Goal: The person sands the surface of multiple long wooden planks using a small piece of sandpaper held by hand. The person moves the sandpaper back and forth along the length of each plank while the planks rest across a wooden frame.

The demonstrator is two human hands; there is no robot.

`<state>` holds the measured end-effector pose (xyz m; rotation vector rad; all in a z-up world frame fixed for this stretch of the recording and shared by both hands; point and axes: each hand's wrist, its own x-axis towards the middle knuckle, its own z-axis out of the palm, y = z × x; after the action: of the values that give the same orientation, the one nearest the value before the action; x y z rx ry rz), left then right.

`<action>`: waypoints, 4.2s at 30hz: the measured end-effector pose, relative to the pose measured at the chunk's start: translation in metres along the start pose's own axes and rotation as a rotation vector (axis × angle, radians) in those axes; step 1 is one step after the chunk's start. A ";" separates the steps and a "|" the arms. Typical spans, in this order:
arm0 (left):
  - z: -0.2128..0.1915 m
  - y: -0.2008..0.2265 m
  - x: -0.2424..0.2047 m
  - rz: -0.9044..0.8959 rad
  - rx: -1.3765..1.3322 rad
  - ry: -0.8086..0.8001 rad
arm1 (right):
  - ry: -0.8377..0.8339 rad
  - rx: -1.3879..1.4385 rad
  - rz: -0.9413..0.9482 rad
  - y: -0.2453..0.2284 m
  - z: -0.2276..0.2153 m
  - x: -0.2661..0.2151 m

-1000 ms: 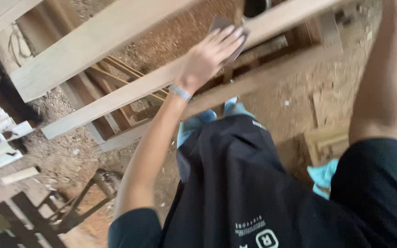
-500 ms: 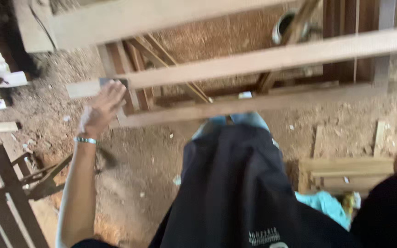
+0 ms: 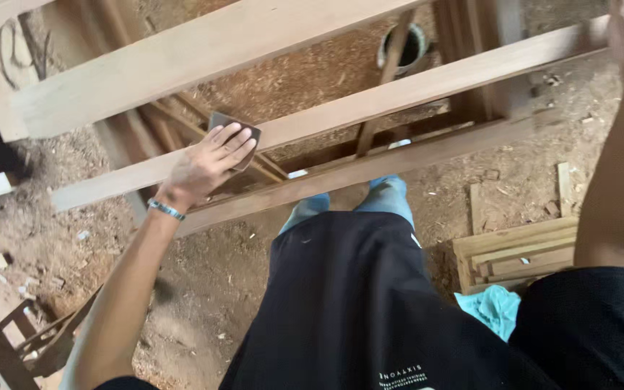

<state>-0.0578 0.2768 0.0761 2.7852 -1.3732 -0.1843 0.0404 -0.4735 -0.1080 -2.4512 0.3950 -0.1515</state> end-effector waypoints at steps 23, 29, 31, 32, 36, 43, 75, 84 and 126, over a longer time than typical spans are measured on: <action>0.058 0.176 0.437 0.259 -0.055 0.271 | 0.074 1.389 0.123 0.038 0.045 0.008; 0.041 0.169 0.416 0.226 -0.055 0.207 | 0.215 1.348 0.073 0.046 0.069 0.012; 0.036 0.167 0.387 0.171 -0.087 0.202 | 0.246 1.350 0.076 0.051 0.069 0.023; 0.032 0.162 0.373 0.140 -0.101 0.200 | 0.268 1.335 0.079 0.052 0.069 0.025; 0.008 0.141 0.289 0.128 -0.009 0.050 | 0.198 1.474 0.149 0.060 0.067 0.020; -0.037 0.104 0.142 0.055 0.385 -0.181 | 0.286 1.349 0.095 0.097 0.076 0.027; 0.008 0.106 0.300 0.315 -0.174 0.168 | 0.162 1.354 0.172 0.084 0.036 0.020; 0.028 0.160 0.402 0.259 -0.132 0.228 | 0.040 1.382 0.145 0.054 0.049 0.018; -0.015 0.191 0.397 -0.434 -0.230 -0.128 | -0.490 1.169 0.533 0.059 0.032 -0.033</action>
<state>0.0332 -0.1547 0.0693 2.8656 -0.6869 -0.5026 0.0009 -0.4890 -0.1699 -1.1235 0.5185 0.3524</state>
